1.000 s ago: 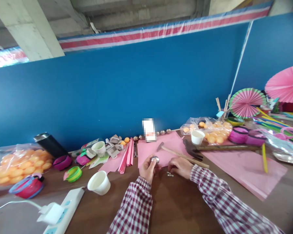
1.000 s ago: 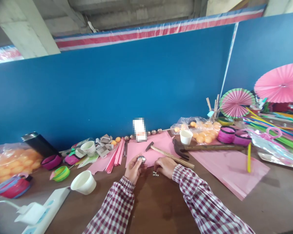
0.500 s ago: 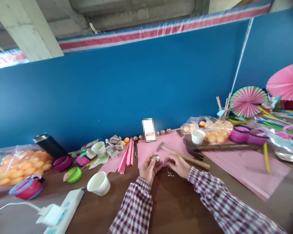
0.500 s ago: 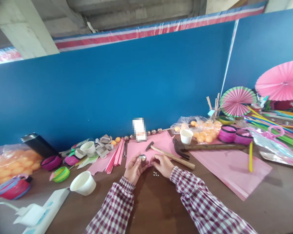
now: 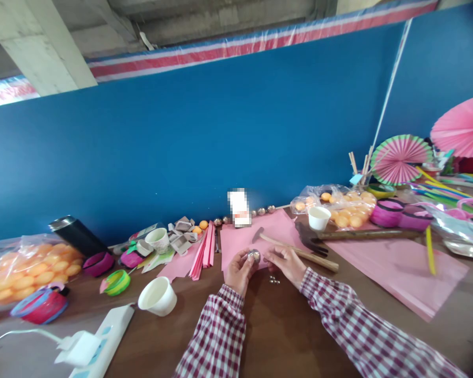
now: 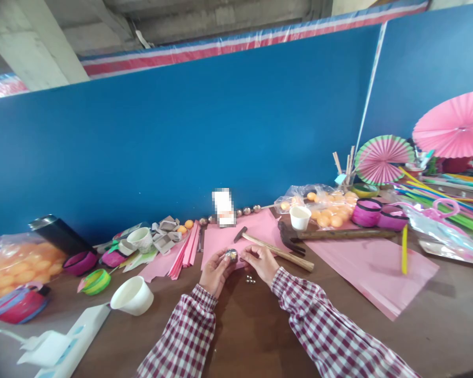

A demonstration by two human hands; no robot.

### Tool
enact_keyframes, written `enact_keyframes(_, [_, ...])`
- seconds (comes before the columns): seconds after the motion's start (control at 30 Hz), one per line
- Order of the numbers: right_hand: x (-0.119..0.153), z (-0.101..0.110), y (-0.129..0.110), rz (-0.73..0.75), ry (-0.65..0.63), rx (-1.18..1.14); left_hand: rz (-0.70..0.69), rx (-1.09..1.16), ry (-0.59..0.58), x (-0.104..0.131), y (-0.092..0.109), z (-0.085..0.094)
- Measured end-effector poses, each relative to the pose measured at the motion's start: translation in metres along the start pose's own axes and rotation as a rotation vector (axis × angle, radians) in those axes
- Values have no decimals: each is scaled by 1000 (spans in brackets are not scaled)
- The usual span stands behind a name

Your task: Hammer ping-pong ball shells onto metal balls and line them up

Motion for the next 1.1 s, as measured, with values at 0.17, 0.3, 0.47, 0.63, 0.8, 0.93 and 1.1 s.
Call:
enact_keyframes(0.17, [-2, 0, 3, -67, -63, -96, -9, -37, -13, 1, 0, -1])
enact_keyframes(0.3, [-3, 0, 4, -32, -39, -45, -37, -73, -20, 2, -1, -2])
enact_keyframes(0.47, [-7, 3, 6, 43, -40, 23, -59, -102, -36, 1, -5, 1])
enact_keyframes(0.63, [-7, 5, 4, 73, -68, 72, -81, -117, -29, -2, -10, 2])
enact_keyframes(0.8, [-5, 4, 1, 85, -84, 82, -94, -107, -38, -3, -12, 3])
enact_keyframes(0.93, [-4, 3, 0, 62, -89, 84, -87, -124, -37, -4, -13, 6])
enact_keyframes(1.1, [-3, 3, -1, 64, -80, 109, -98, -148, -42, -5, -16, 8])
Point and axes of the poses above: each hand's wrist, its own x-axis away from the middle knuckle, its own z-axis out of the back of the hand, y = z × x, the point moved 1 cm from there along -x, towards the middle knuckle, and after that the axes turned 10 degrees about -z, right-handed, at the moved point
